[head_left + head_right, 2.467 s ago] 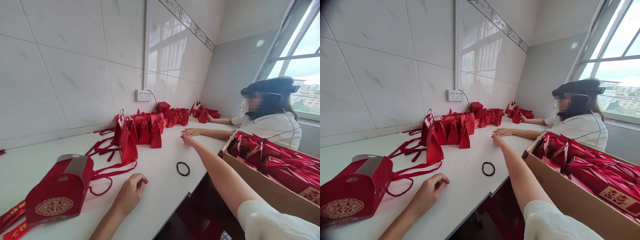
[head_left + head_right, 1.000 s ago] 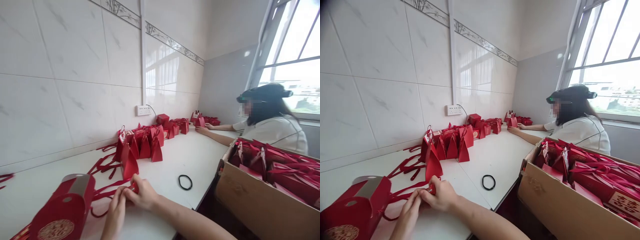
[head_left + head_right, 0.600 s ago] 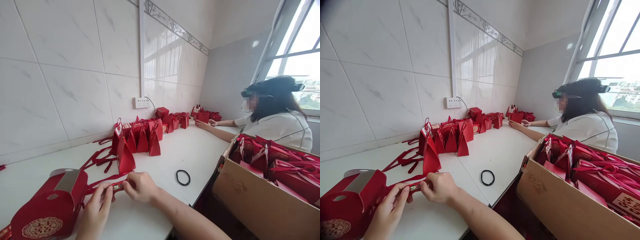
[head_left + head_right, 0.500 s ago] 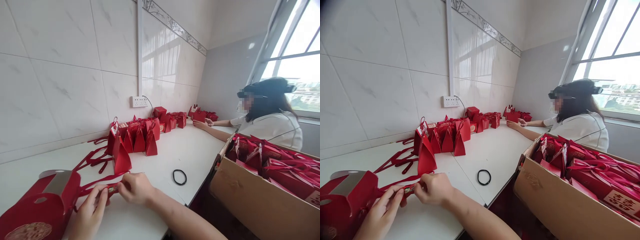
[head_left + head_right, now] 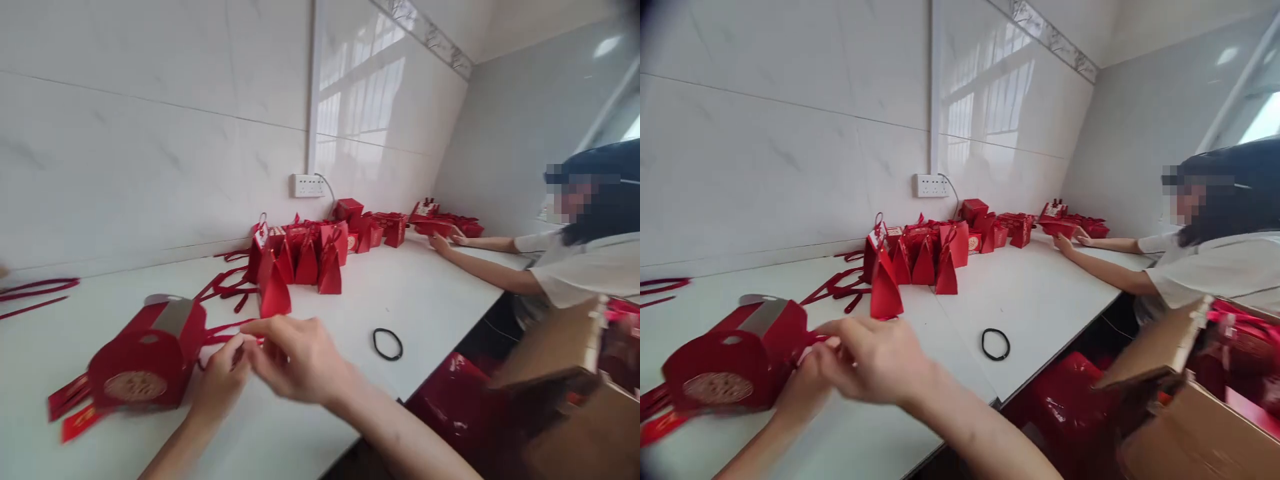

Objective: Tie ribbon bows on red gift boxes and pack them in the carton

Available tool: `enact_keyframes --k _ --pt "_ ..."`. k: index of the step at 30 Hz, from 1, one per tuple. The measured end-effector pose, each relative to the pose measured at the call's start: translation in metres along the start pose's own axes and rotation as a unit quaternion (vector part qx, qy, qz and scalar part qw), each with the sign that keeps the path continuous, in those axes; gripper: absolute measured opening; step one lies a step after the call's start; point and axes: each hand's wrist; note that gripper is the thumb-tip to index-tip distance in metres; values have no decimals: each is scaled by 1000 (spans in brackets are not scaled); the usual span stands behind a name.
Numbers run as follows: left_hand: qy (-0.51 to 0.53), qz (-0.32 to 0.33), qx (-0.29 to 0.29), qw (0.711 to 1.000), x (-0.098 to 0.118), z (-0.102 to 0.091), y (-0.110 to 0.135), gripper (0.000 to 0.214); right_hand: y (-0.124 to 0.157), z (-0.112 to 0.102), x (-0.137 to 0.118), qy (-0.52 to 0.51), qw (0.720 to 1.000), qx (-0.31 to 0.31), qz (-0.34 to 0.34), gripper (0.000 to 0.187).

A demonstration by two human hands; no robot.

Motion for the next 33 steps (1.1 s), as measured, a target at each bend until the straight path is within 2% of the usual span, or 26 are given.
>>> enact_keyframes --k 1,2,4,6,8,10,11,12,14,15,16,17,18,20,22,24,26,28,30,33 --pt "16 6 -31 999 1 -1 1 32 -4 7 14 21 999 -15 20 21" --pt "46 17 -34 998 1 -1 1 29 -6 15 27 35 997 -21 61 23" --pt "66 36 -16 997 1 0 1 25 -5 27 47 15 990 -44 130 19" --pt "55 37 -10 998 3 0 3 23 0 32 56 -38 980 -106 165 19" --pt "-2 39 -31 999 10 -3 12 23 7 31 57 -95 966 -152 189 22" --pt "-102 81 -33 991 18 -12 28 19 12 27 56 -118 958 -162 206 25" --pt "-154 126 -10 980 21 -19 37 17 13 25 57 -115 957 -160 213 26" --pt "-191 188 39 963 22 -28 45 17 14 23 59 -106 957 -161 218 28" --pt "-229 296 188 908 19 -48 56 27 15 20 65 -73 958 -173 216 35" --pt "-251 309 265 878 14 -57 57 37 15 19 69 -51 962 -173 204 37" --pt "-278 294 319 857 8 -66 55 50 14 19 72 -28 967 -168 188 36" --pt "-304 262 341 850 1 -72 50 65 12 20 74 -7 972 -155 173 34" --pt "-324 222 340 855 -7 -77 43 80 10 20 74 7 977 -138 165 32" --pt "-334 155 297 881 -20 -79 30 99 4 22 70 14 978 -117 171 30" --pt "-317 111 254 907 -27 -77 21 99 -1 24 61 13 973 -130 192 30" --pt "-278 102 242 924 -27 -73 21 95 0 23 48 11 968 -143 206 30" --pt "-213 144 241 936 -22 -72 30 97 8 16 32 2 969 -127 212 30" --pt "-138 222 200 944 -15 -74 46 102 22 3 15 -30 975 -85 201 34" --pt "-72 285 110 949 -8 -76 64 107 40 -12 -2 -90 979 -54 174 51" --pt "2 327 -18 945 -2 -77 83 114 65 -29 -25 -173 972 -67 143 82"
Point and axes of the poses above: each hand's wrist, its own y-axis away from the middle knuckle, its own z-axis out of the palm, x = y × z, and after that the axes turned 9 degrees about -y, right-handed
